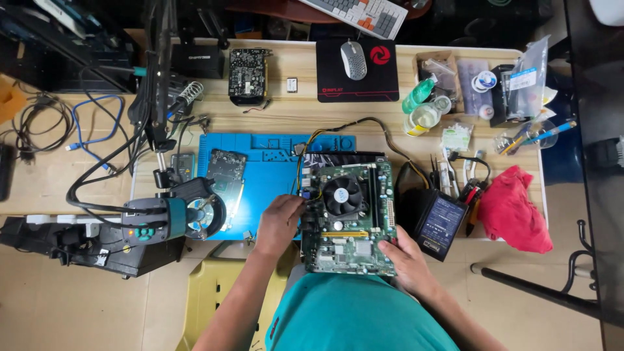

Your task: Inspecting and testing a GPU using a digital microscope and multimeter, followed by handling a motherboard.

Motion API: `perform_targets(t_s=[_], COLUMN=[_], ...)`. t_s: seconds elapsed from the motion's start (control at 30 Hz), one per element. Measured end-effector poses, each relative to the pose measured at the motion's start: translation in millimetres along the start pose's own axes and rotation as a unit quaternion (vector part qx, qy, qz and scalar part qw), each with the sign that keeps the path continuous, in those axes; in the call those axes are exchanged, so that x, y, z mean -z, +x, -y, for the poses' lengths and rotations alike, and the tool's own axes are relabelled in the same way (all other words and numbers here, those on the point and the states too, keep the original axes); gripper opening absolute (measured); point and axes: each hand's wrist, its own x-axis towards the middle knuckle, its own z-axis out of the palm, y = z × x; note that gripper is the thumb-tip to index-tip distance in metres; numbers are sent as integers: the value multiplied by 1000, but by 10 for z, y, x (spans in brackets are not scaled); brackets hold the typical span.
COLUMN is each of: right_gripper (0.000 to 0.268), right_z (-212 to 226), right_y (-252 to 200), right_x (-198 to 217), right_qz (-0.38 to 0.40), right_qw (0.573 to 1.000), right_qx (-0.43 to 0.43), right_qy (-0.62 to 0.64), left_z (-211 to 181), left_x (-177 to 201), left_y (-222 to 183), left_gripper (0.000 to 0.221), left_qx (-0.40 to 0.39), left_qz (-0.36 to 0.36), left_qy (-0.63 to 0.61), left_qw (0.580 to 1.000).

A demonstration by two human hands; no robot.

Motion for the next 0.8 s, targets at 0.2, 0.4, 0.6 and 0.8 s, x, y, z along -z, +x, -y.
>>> perform_targets(t_s=[0.2,0.4,0.6,0.8], right_gripper=[58,55,69,95], right_z=[-183,-112,149,-611], right_y=[263,237,168,273], right_x=[30,-349,-663,47], right_qz=[-26,-129,-185,-89], right_qw=[980,971,966,950], right_qx=[-75,-32,-85,-218], right_qy=[183,201,160,-206], left_z=[-289,359,289,-391], left_x=[328,300,44,-133], left_y=[207,205,138,-185], left_gripper=[20,23,28,71], left_qx=[274,296,353,388], left_qz=[-168,-230,-255,-84], left_qy=[-148,-151,-210,-180], left_qw=[935,915,876,900])
